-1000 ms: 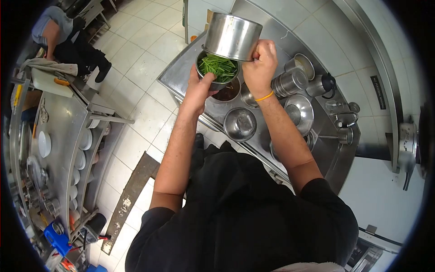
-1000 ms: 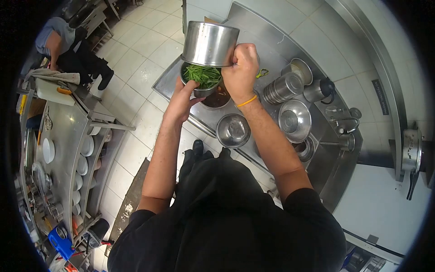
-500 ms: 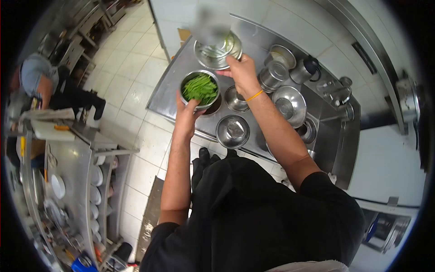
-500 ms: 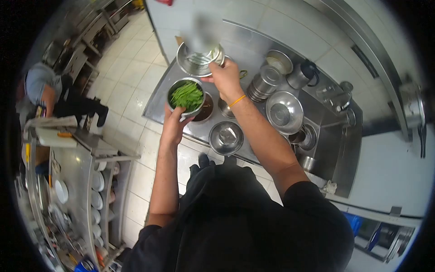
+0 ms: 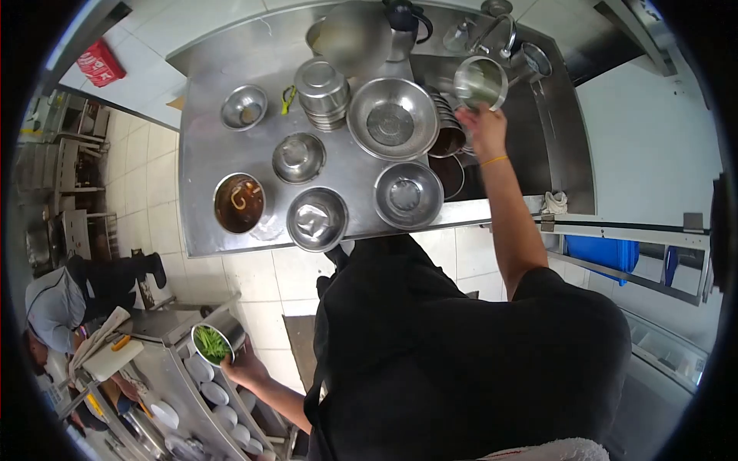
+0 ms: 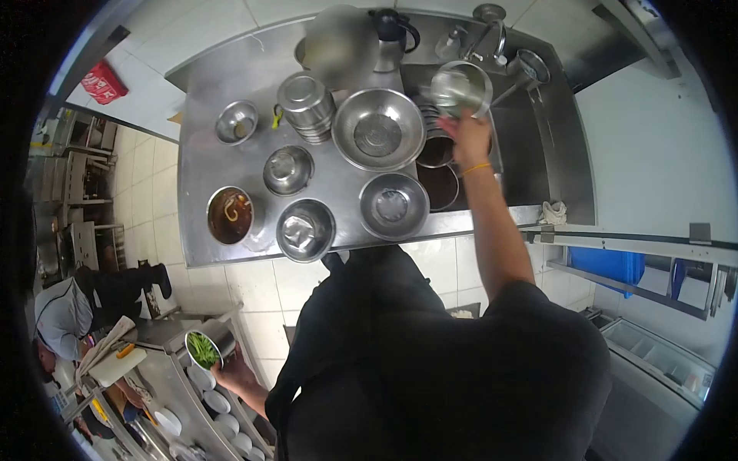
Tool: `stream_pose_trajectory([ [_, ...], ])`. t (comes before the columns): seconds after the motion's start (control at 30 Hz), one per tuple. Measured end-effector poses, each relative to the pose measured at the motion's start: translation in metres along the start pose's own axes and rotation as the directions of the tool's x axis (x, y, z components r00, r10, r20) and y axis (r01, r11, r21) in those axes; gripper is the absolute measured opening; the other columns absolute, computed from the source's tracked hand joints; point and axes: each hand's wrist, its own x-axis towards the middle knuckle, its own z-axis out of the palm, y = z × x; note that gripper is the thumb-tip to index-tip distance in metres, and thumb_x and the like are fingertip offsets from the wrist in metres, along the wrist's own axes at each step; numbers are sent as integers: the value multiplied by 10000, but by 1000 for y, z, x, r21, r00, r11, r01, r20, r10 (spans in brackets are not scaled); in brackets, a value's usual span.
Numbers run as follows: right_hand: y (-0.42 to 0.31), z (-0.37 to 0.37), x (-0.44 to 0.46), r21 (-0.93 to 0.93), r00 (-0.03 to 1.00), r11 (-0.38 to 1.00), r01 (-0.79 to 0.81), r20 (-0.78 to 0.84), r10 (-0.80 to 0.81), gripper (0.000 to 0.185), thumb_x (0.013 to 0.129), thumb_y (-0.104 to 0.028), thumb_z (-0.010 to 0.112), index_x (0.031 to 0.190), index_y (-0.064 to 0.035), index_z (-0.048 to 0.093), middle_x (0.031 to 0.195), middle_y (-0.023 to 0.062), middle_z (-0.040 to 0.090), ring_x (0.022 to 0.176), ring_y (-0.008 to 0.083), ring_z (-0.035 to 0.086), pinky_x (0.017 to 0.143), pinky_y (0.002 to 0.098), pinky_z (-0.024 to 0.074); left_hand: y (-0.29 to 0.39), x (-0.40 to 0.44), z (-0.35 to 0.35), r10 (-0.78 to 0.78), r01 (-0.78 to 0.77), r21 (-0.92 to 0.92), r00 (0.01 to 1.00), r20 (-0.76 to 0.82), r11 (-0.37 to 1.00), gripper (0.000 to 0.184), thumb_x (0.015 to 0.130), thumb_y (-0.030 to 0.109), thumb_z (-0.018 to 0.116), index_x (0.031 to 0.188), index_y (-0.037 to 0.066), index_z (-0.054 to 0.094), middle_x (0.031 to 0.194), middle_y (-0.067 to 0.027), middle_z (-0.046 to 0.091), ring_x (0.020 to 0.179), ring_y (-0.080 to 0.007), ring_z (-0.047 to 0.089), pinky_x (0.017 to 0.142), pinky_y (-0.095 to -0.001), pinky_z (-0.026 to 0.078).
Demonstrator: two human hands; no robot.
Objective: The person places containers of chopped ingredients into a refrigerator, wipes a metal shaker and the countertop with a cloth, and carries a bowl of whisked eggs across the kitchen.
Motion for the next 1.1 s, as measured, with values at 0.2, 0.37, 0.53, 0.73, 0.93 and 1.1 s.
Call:
stream_pose_trajectory([
  [0.2,130,-201,145,-79,831,905,-419,-435,347,301,996,-83,535,1273,31,502,1123,211,612,870,329,710,731,458,661,-26,-69,-29,-80,84,8,972,-223,996,647,847,145,467,1463,-54,446,1416,-286,514,1271,-468,530,1058,-629,471],
  [0.37,219,-279,175,-816,960,520,-252,-144,239,318,993,-335,533,1017,-40,649,950,188,672,869,331,716,761,469,607,-55,-117,19,26,53,332,973,-229,942,473,989,95,449,1429,-77,475,1418,-269,528,1270,-446,532,1062,-648,477],
  [0.53,268,-368,277,-647,805,-490,584,541,245,427,976,-469,537,922,-106,756,945,133,739,933,335,719,791,461,572,-63,-124,21,0,55,150,938,-345,987,440,964,32,491,1398,-39,485,1329,-205,584,1216,-341,587,1016,-502,532],
  [0.73,102,-32,85,-352,758,675,649,231,-610,195,1001,-114,571,1126,6,661,903,75,670,743,139,608,663,283,520,-77,-139,26,277,-217,232,924,-264,948,675,844,-94,386,1511,8,360,1380,-171,545,1241,-287,572,1055,-395,493],
  [0.93,26,184,-272,-96,261,872,480,965,-38,168,1030,-101,576,1155,-50,676,877,14,641,755,121,598,699,269,495,-84,-191,-25,507,-481,203,856,-103,853,854,819,-64,366,1634,59,144,1550,-154,396,1404,-269,424,1170,-364,350],
  [1.1,18,148,-551,475,-679,790,388,727,-103,298,897,-113,711,1192,-87,682,922,108,651,738,295,644,650,372,522,-117,-248,-137,213,-235,-47,936,-282,971,822,838,12,450,1621,40,203,1553,-182,402,1411,-248,427,1157,-345,370],
])
